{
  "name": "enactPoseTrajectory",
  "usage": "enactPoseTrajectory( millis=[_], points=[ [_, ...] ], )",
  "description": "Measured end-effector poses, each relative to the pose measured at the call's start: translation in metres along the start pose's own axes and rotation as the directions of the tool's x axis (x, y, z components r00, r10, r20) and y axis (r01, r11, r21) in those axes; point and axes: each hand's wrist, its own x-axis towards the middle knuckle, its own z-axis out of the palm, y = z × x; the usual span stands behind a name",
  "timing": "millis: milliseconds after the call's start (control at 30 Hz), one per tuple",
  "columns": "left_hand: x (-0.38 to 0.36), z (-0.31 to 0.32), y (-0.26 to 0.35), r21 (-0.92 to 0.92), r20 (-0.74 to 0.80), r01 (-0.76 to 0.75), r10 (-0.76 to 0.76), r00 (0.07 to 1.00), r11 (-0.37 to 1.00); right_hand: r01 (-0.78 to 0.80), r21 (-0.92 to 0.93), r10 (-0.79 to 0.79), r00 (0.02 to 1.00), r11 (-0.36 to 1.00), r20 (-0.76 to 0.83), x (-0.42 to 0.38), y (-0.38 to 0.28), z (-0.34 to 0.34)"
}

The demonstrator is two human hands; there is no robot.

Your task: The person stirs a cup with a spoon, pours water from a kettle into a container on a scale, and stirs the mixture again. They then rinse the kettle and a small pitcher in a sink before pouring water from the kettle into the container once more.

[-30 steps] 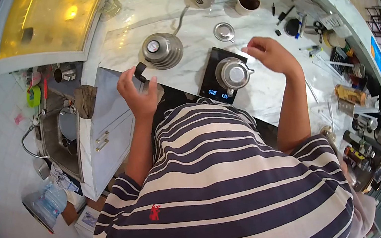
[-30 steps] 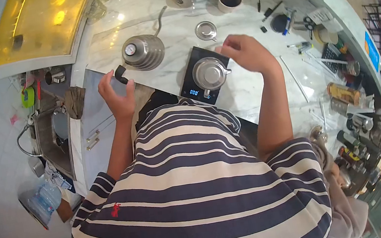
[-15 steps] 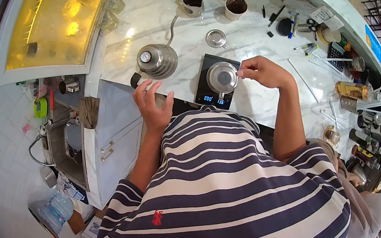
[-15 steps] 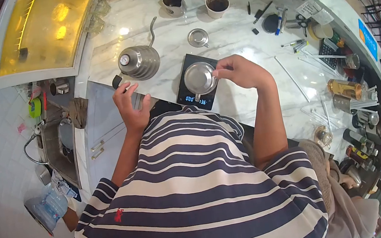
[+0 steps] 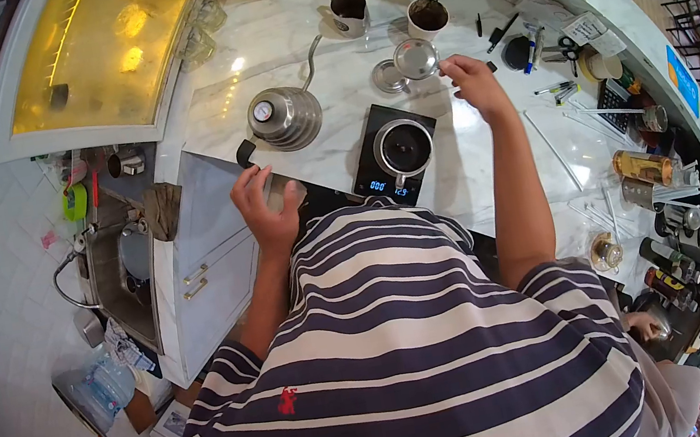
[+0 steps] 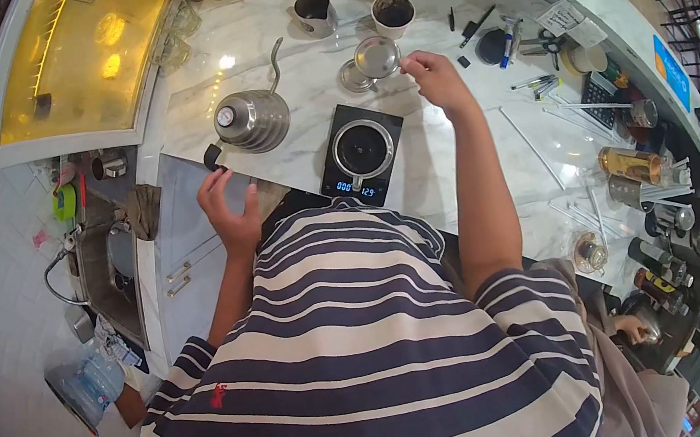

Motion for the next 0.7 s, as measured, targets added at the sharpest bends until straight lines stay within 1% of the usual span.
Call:
enactPoseTrajectory(
  millis=[67, 133, 233, 333, 433, 467, 567, 600, 700],
  points=[
    [-0.008, 0.002, -0.012, 0.001, -0.025, 0.062, -0.062, 0.998, 0.998, 0.031, 0.020, -0.031, 0.999, 0.999, -0.017, 0.031, 0.031, 0.010],
    [-0.015, -0.001, -0.020, 0.015, -0.028, 0.121, -0.121, 0.992, 0.993, 0.038, 0.046, -0.037, 0.999, 0.998, -0.017, 0.048, 0.047, 0.022],
    [-0.017, -0.005, -0.027, 0.038, -0.018, 0.183, -0.183, 0.983, 0.982, -0.052, -0.020, 0.053, 0.996, 0.998, 0.069, 0.062, 0.052, 0.031],
    [-0.017, -0.007, -0.031, 0.033, -0.041, 0.244, -0.243, 0.969, 0.969, -0.059, -0.098, 0.069, 0.993, 0.993, 0.096, 0.067, 0.055, 0.038],
    [-0.020, -0.008, -0.035, 0.068, -0.064, 0.214, -0.210, 0.976, 0.974, 0.043, -0.161, -0.025, 0.994, 0.986, 0.109, 0.079, 0.071, 0.041],
    [-0.022, -0.008, -0.036, 0.055, -0.068, 0.214, -0.210, 0.975, 0.975, 0.065, -0.192, -0.048, 0.995, 0.979, 0.092, 0.083, 0.077, 0.041],
    [-0.024, -0.004, -0.034, 0.038, -0.071, 0.212, -0.209, 0.975, 0.977, 0.103, -0.379, -0.082, 0.994, 0.920, 0.073, 0.088, 0.080, 0.042],
    [-0.024, -0.003, -0.035, 0.039, -0.075, 0.209, -0.206, 0.976, 0.977, 0.083, -0.441, -0.076, 0.997, 0.894, 0.035, 0.089, 0.079, 0.043],
    [-0.023, -0.002, -0.040, 0.048, -0.088, 0.218, -0.214, 0.973, 0.975, 0.104, -0.571, -0.108, 0.994, 0.814, 0.028, 0.091, 0.075, 0.043]
  ],
)
